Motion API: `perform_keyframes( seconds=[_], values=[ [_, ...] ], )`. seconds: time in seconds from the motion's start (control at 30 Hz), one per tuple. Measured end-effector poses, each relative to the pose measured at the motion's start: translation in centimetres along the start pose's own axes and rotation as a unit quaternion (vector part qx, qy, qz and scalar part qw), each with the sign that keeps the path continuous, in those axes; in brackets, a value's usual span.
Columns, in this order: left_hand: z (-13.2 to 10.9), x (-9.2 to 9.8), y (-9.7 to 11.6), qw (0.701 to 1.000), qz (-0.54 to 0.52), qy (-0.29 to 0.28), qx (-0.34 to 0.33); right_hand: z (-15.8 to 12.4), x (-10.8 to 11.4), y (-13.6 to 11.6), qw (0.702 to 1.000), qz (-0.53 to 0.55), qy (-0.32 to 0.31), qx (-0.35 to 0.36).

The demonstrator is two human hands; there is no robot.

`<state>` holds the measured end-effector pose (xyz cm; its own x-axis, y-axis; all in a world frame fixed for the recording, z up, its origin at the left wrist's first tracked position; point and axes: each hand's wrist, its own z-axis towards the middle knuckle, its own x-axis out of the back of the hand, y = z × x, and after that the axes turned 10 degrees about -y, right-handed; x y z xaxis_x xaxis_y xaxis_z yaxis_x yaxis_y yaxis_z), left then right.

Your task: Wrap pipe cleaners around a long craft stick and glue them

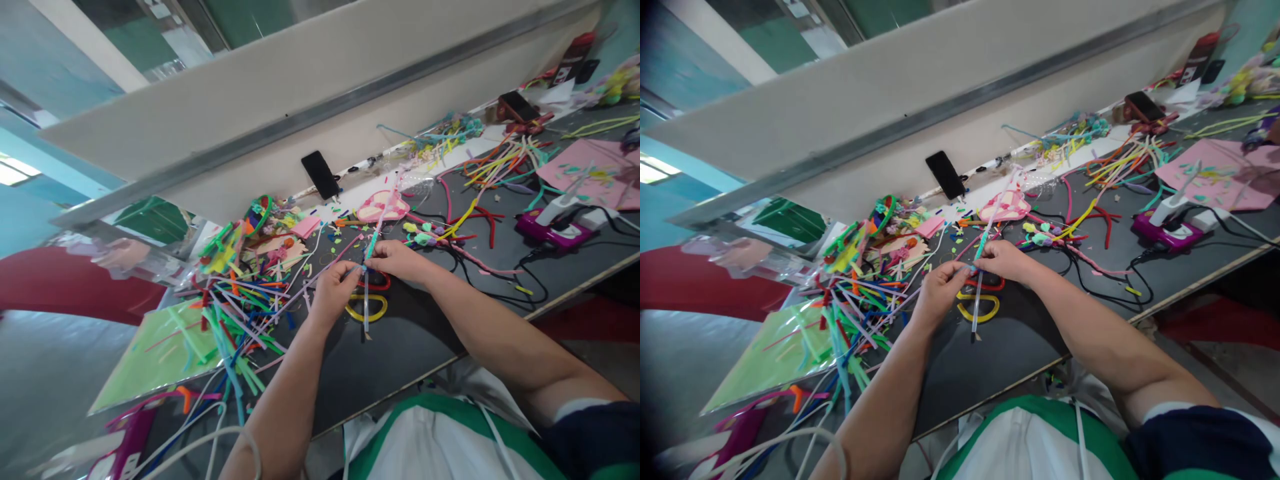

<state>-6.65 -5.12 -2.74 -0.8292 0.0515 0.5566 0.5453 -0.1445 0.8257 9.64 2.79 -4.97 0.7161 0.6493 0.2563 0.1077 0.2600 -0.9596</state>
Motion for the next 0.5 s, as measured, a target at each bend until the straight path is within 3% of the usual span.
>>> perform_keyframes(
  seconds=[0.1,0.27,0.4,0.5],
  values=[
    [0.1,0.5,0.0,0.998,0.044,-0.018,-0.045,-0.1,-0.1,0.0,0.999,0.009,-0.030,0.011],
    [0.0,0.5,0.1,0.990,0.102,0.030,-0.094,-0.1,-0.6,0.0,0.995,0.073,-0.071,0.021],
    [0.3,-0.1,-0.5,0.997,-0.023,0.045,-0.050,-0.2,-1.3,-0.1,0.972,0.214,-0.091,0.040],
    [0.5,-0.9,-0.7,0.984,-0.162,0.072,-0.022,-0.5,-1.6,-0.5,0.949,0.301,-0.087,0.035]
  ],
)
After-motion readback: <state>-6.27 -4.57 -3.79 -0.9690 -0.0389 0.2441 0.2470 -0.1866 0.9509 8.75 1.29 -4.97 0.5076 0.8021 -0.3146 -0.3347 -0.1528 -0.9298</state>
